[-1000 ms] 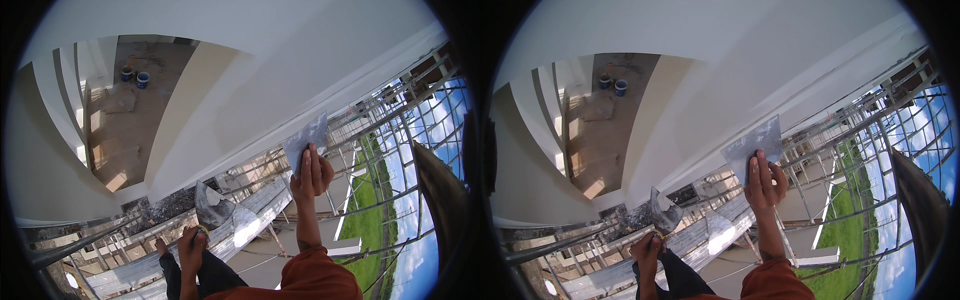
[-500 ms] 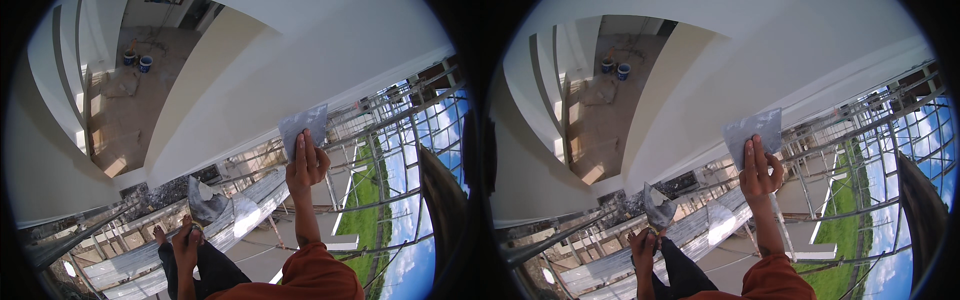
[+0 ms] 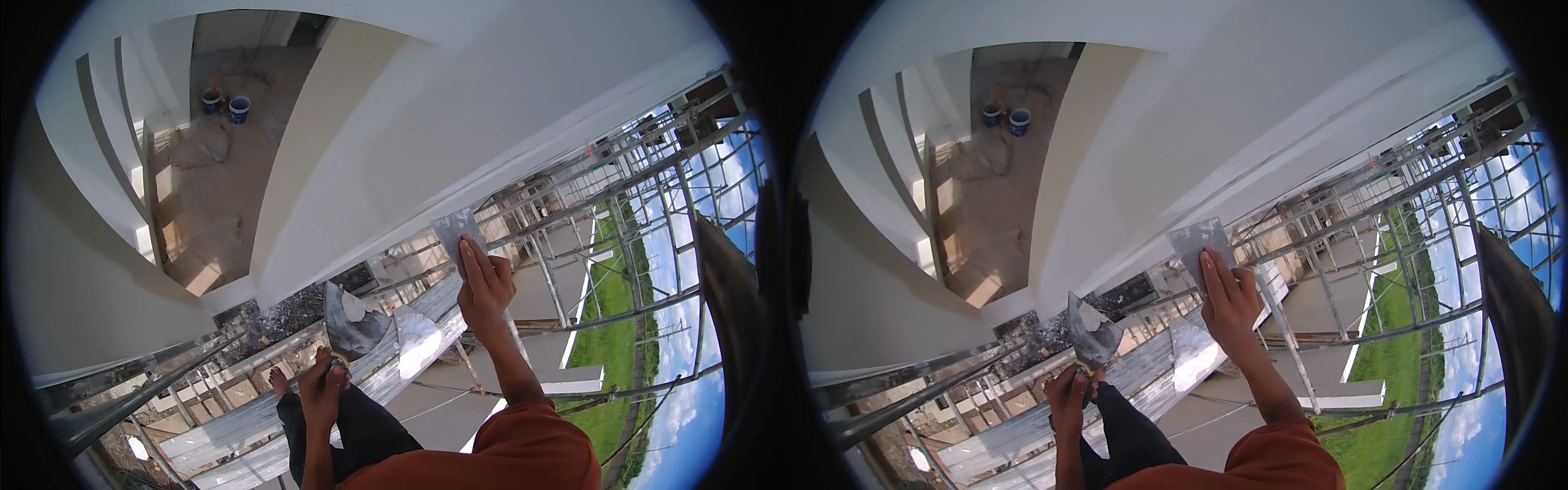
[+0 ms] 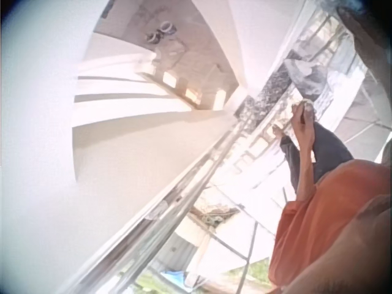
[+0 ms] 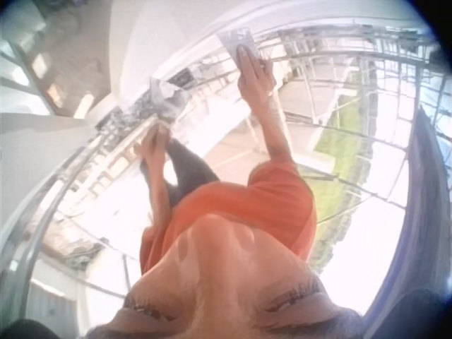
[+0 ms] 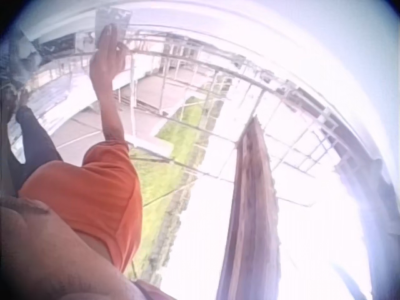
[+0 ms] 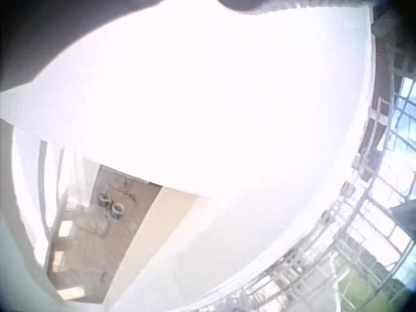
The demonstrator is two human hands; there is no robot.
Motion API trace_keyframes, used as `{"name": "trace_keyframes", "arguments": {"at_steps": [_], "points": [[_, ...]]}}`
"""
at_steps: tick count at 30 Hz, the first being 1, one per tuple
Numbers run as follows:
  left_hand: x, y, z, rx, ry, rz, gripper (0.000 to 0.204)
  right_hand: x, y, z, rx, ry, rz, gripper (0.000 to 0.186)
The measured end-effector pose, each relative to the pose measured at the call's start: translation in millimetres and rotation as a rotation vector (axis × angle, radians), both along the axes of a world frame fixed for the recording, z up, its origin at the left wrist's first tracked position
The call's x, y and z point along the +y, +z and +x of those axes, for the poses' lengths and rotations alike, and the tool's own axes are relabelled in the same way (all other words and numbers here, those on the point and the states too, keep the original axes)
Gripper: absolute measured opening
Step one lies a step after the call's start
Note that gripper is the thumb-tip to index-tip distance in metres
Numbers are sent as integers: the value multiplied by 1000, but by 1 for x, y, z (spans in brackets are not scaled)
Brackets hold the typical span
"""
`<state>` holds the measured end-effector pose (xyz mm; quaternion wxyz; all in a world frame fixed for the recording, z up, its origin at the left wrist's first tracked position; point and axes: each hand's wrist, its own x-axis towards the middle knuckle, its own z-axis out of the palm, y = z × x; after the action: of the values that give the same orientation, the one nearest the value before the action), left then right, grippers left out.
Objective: The person applies plaster to a white wall using a trowel and a hawk while standing on scaffolding. They repeatedly scoop plaster from the hawk and smooth it onto the wall surface, occasionally scraping excess material back onto the hawk.
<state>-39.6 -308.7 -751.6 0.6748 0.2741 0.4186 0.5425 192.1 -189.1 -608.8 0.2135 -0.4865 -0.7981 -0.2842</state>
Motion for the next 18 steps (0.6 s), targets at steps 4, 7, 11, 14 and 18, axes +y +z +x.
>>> {"name": "trace_keyframes", "arguments": {"at_steps": [4, 7, 11, 14, 18], "points": [[-3, -15, 17, 9, -77, -3, 29, -63, -9, -28, 771, 70, -434, 29], [-5, -13, 22, -1, -53, 7, 26, -65, -35, -31, 374, 329, -491, 41], [-7, 15, -10, 0, -121, 70, 24, -50, -64, -10, 52, 257, -524, 55], [-13, 13, -17, -7, -4, -25, 22, -24, -33, -19, 192, 218, -228, 47], [-17, 1, -32, 40, 59, -37, 27, 1, -8, -29, -68, 116, 285, 37]]}}
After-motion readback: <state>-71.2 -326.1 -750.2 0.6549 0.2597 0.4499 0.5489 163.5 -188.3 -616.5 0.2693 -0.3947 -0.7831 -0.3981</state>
